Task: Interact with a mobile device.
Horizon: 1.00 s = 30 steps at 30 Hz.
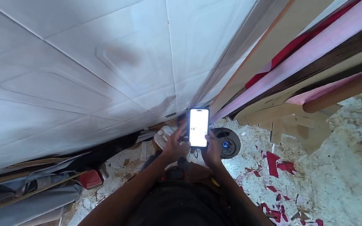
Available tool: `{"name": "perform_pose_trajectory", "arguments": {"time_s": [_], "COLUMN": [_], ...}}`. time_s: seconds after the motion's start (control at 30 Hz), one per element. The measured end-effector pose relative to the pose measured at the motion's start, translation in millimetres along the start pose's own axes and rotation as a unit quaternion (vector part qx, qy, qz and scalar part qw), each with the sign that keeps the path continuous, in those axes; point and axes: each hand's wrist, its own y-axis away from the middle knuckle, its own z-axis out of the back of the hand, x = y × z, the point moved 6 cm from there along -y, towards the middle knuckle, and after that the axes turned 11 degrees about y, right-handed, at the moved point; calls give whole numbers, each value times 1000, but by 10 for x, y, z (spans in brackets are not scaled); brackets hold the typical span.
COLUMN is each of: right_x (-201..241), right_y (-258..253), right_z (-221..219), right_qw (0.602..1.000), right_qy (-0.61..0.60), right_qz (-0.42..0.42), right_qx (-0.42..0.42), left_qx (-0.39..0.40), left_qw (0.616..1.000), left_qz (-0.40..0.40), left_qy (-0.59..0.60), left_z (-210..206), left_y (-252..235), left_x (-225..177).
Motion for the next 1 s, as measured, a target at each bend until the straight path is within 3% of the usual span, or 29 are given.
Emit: {"name": "perform_pose_trajectory", "arguments": {"time_s": [0.33,1.0], "right_x": [-1,-19], "right_y": [12,9], "right_z": [-50,-66], "right_qw": [998,998], "right_qy": [-18,-44], "right_qz": [21,14], "right_qx": [54,48], "left_qx": [-4,-12], "left_qw": [1000,999], "left_qz": [4,4], "left_qy": [3,44], "left_z": [29,53], "left_y": [21,-4], "left_x": [16,29]}}
